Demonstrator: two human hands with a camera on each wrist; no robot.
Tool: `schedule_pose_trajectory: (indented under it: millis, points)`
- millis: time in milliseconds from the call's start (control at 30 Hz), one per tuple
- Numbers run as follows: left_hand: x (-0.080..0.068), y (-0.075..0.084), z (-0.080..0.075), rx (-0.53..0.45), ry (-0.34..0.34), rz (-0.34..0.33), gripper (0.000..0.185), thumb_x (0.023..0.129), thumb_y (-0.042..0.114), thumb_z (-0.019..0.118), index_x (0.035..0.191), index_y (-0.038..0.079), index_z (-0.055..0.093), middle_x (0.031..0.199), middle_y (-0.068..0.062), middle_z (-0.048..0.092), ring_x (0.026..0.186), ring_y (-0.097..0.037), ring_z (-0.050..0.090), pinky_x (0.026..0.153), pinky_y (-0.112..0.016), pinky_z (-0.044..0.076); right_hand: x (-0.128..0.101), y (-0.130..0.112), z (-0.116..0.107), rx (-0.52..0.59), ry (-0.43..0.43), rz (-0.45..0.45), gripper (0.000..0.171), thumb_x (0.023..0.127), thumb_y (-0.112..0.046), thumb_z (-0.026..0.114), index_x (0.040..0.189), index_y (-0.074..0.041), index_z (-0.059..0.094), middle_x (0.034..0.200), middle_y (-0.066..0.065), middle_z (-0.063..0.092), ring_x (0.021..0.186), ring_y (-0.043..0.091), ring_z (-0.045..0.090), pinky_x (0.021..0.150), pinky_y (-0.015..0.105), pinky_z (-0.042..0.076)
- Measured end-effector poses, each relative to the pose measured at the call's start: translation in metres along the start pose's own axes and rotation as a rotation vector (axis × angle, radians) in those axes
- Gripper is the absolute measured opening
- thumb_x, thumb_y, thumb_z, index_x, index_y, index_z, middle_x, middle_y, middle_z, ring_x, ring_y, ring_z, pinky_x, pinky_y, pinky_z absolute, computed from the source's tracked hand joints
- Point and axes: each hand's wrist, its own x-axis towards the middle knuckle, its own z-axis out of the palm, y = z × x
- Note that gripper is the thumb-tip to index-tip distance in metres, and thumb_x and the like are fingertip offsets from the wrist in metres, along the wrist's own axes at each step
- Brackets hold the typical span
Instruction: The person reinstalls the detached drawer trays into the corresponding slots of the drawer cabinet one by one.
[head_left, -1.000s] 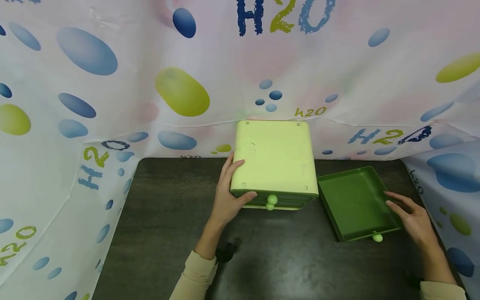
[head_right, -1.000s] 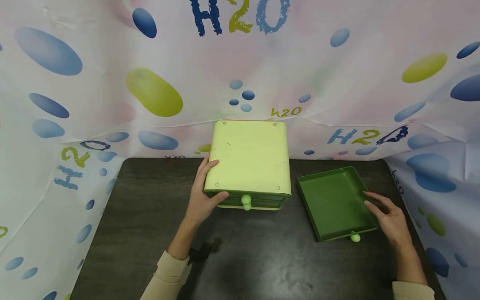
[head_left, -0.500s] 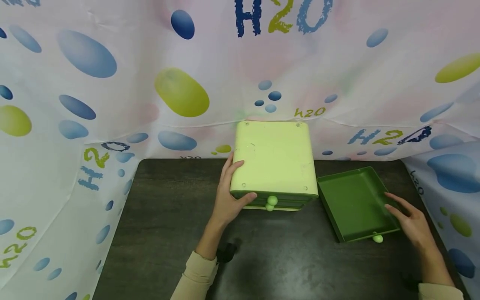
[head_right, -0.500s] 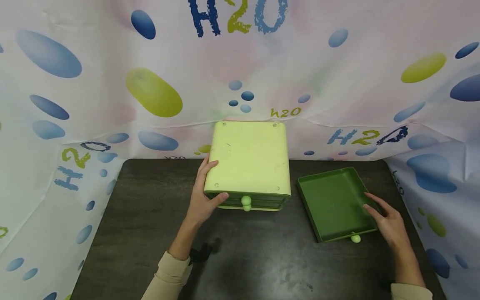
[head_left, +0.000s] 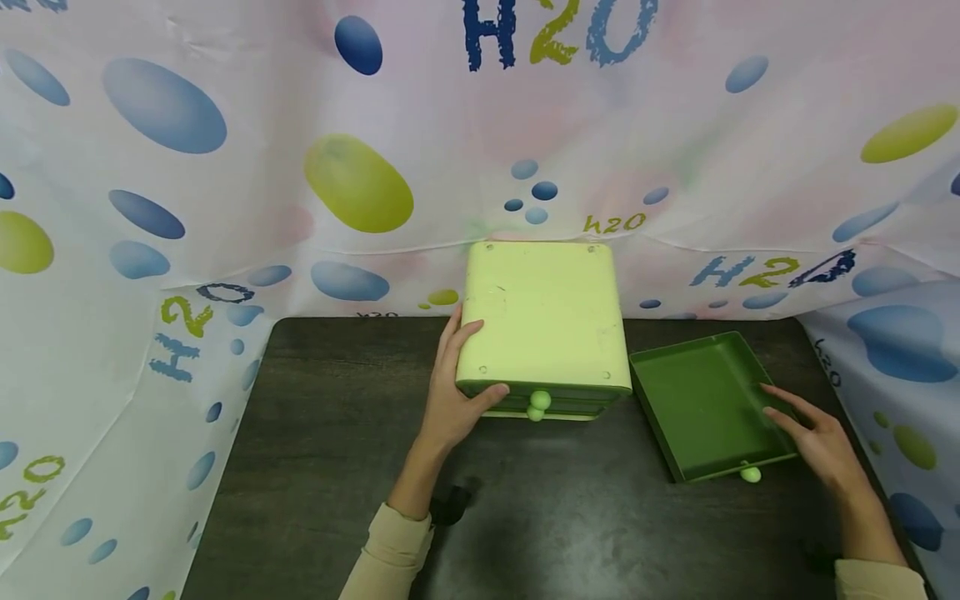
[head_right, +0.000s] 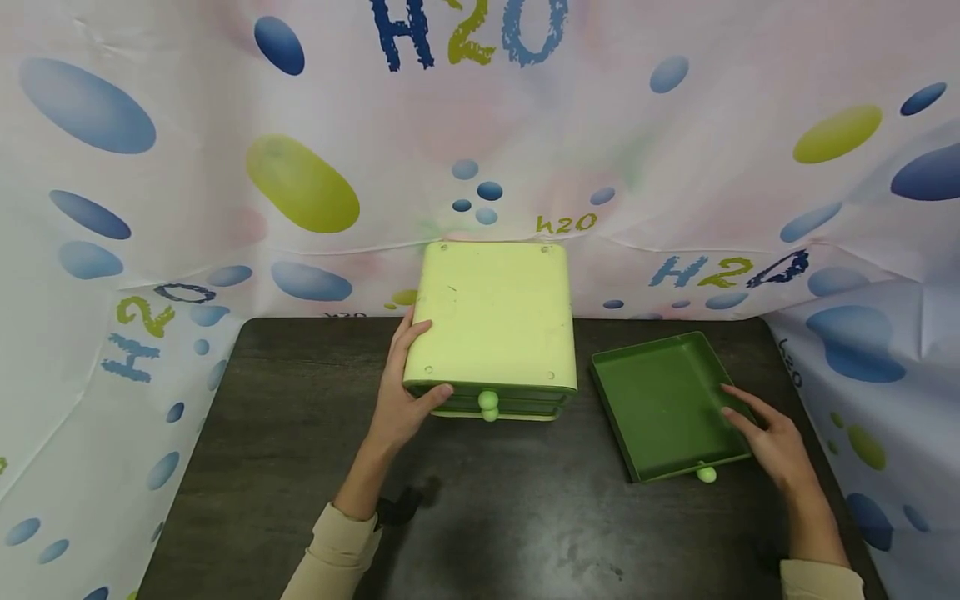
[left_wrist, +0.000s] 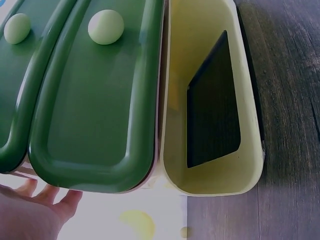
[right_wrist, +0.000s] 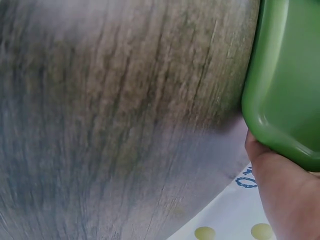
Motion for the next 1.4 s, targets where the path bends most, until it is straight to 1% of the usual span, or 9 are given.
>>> schedule_pose_trajectory:
  millis: [167,267,367,467,633,833,1133,1267,1400]
  points:
    - [0.0001,0.0011,0.0000,0.000,-0.004,-0.008,0.083,0.082,0.067,0.069,0.150,0.028,0.041,0.166,0.001,0.010,0.150,-0.019,0.016,0.109,-0.060,0.028,-0.0017,0.0008,-0.0003,0.004,-0.001,-0.002,0.058,0.105,-0.042,0.047,0.158,-0.026,0.030,0.159,0.032,0.013,0.136,0.065,0.012,0.094,0.081,0.015]
    - [0.0002,0.0018,0.0001,-0.004,-0.002,-0.003,0.082,0.082,0.066,0.069,0.149,0.027,0.041,0.166,-0.005,0.010,0.150,-0.020,0.017,0.109,-0.061,0.028,-0.0024,-0.0001,-0.0015,0.028,0.007,0.006,0.056,0.105,-0.043,0.048,0.157,-0.028,0.032,0.161,0.027,0.013,0.136,0.064,0.013,0.096,0.081,0.015]
    - [0.0006,0.0020,0.0003,-0.002,-0.001,0.002,0.083,0.082,0.065,0.069,0.150,0.026,0.041,0.165,-0.011,0.011,0.150,-0.021,0.017,0.109,-0.061,0.028,-0.0032,-0.0010,-0.0038,0.060,0.021,0.006,0.055,0.104,-0.044,0.048,0.156,-0.028,0.036,0.163,0.013,0.015,0.137,0.062,0.013,0.098,0.080,0.014]
    - [0.0012,0.0017,0.0006,0.001,-0.004,-0.002,0.084,0.082,0.066,0.069,0.150,0.025,0.041,0.166,-0.008,0.011,0.150,-0.020,0.016,0.109,-0.060,0.028,-0.0038,-0.0016,-0.0052,0.068,0.031,0.010,0.054,0.104,-0.044,0.048,0.155,-0.028,0.037,0.162,0.002,0.016,0.139,0.060,0.012,0.100,0.079,0.013]
    - [0.0009,0.0009,-0.0002,-0.010,0.006,0.017,0.089,0.081,0.065,0.071,0.149,0.016,0.043,0.165,-0.010,0.011,0.150,-0.025,0.017,0.110,-0.062,0.027,-0.0052,-0.0017,-0.0022,0.061,0.035,0.002,0.054,0.105,-0.043,0.048,0.155,-0.026,0.037,0.162,0.003,0.018,0.138,0.061,0.014,0.100,0.079,0.013]
    - [0.0008,0.0022,-0.0019,0.019,0.016,0.035,0.089,0.082,0.066,0.069,0.149,0.014,0.043,0.165,-0.014,0.012,0.150,-0.026,0.017,0.111,-0.062,0.026,-0.0078,-0.0013,0.0003,0.118,0.046,0.007,0.053,0.104,-0.041,0.050,0.154,-0.028,0.037,0.152,-0.023,0.022,0.141,0.057,0.008,0.102,0.079,0.009]
    - [0.0007,0.0027,-0.0014,0.046,0.012,0.012,0.082,0.083,0.065,0.068,0.150,0.026,0.042,0.166,-0.005,0.012,0.150,-0.021,0.017,0.111,-0.060,0.027,-0.0080,-0.0042,-0.0016,0.140,0.048,0.054,0.056,0.102,-0.044,0.053,0.153,-0.028,0.037,0.161,-0.007,0.016,0.144,0.053,0.003,0.103,0.078,0.007]
    - [0.0010,0.0022,-0.0013,0.052,0.010,0.011,0.083,0.083,0.066,0.068,0.150,0.025,0.041,0.166,-0.005,0.012,0.150,-0.022,0.017,0.111,-0.060,0.027,-0.0083,-0.0041,-0.0023,0.155,0.049,0.067,0.058,0.102,-0.045,0.054,0.154,-0.030,0.036,0.160,-0.010,0.015,0.144,0.053,0.001,0.104,0.078,0.004]
    - [0.0012,0.0016,-0.0008,0.052,0.012,0.017,0.083,0.084,0.065,0.068,0.150,0.023,0.042,0.165,-0.006,0.012,0.150,-0.023,0.018,0.110,-0.062,0.027,-0.0097,-0.0045,-0.0022,0.150,0.057,0.069,0.059,0.101,-0.045,0.055,0.154,-0.031,0.035,0.163,-0.001,0.013,0.144,0.053,0.001,0.103,0.079,0.004]
